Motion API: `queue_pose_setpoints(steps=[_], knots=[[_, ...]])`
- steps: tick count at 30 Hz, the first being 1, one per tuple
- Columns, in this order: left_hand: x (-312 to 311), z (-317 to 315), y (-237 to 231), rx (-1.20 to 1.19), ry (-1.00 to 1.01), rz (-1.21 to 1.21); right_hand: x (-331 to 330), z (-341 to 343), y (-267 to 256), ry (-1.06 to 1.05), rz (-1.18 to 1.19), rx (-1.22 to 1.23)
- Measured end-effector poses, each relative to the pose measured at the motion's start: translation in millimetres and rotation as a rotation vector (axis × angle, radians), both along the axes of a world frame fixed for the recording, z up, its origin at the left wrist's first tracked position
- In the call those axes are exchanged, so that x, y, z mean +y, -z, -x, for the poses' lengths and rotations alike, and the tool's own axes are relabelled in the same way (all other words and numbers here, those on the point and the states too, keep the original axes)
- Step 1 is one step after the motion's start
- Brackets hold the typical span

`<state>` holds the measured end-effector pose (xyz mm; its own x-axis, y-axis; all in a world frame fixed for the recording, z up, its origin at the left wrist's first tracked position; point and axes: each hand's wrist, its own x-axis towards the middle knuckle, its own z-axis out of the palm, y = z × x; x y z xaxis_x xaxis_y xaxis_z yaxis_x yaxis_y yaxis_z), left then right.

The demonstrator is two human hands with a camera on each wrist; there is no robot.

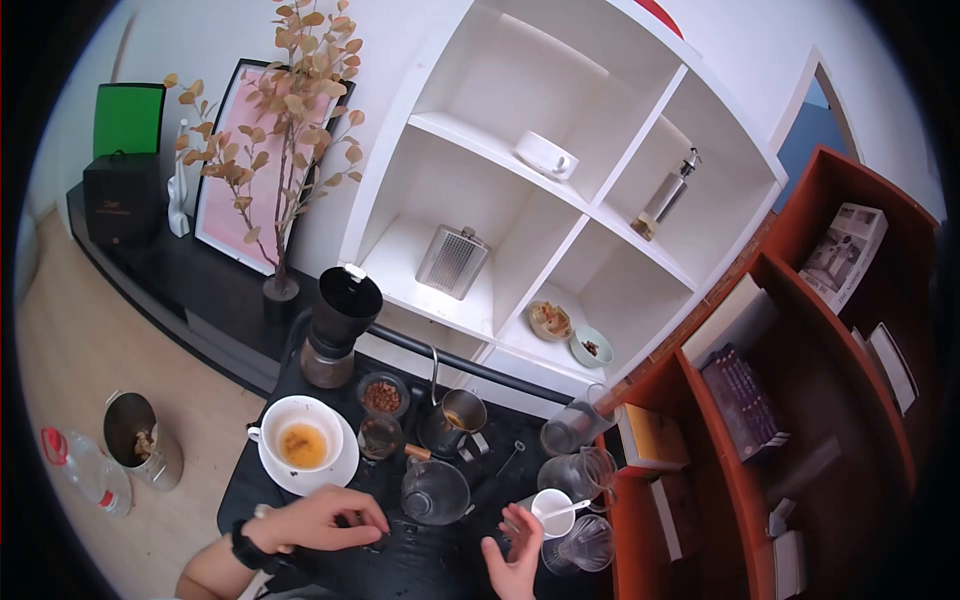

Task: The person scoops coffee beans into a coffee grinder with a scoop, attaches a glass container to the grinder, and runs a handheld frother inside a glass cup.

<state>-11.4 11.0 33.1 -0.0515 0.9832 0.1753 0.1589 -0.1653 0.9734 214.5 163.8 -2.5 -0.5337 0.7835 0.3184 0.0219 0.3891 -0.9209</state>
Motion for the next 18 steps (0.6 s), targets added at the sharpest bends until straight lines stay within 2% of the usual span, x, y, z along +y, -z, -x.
queue_pose_setpoints(steps=[2, 4, 5, 7, 8, 10, 14, 18], knots=[[-19, 9, -23, 0.062, -0.178, -0.056, 0, -11, 2, 0.047, 0.015, -0.009], [-29, 25, -27, 0.239, -0.404, -0.178, 1, -19, 4, 0.067, 0.032, 0.014], [-35, 31, -24, 0.245, -0.41, -0.176, 0, -20, 4, 0.077, 0.046, 0.033], [-42, 43, -18, 0.201, -0.63, -0.165, 0, -24, 9, 0.078, 0.063, 0.044], [-44, 46, -15, 0.204, -0.63, -0.165, 0, -25, 11, 0.085, 0.08, 0.049], [-47, 51, -8, 0.331, -0.803, -0.123, -1, -25, 14, 0.089, 0.065, 0.04], [-43, 55, 14, 0.223, -0.906, -0.064, -3, -22, 12, 0.064, 0.018, 0.02], [-39, 61, 35, 0.176, -0.919, -0.027, -3, -20, 11, 0.053, -0.039, 0.024]])
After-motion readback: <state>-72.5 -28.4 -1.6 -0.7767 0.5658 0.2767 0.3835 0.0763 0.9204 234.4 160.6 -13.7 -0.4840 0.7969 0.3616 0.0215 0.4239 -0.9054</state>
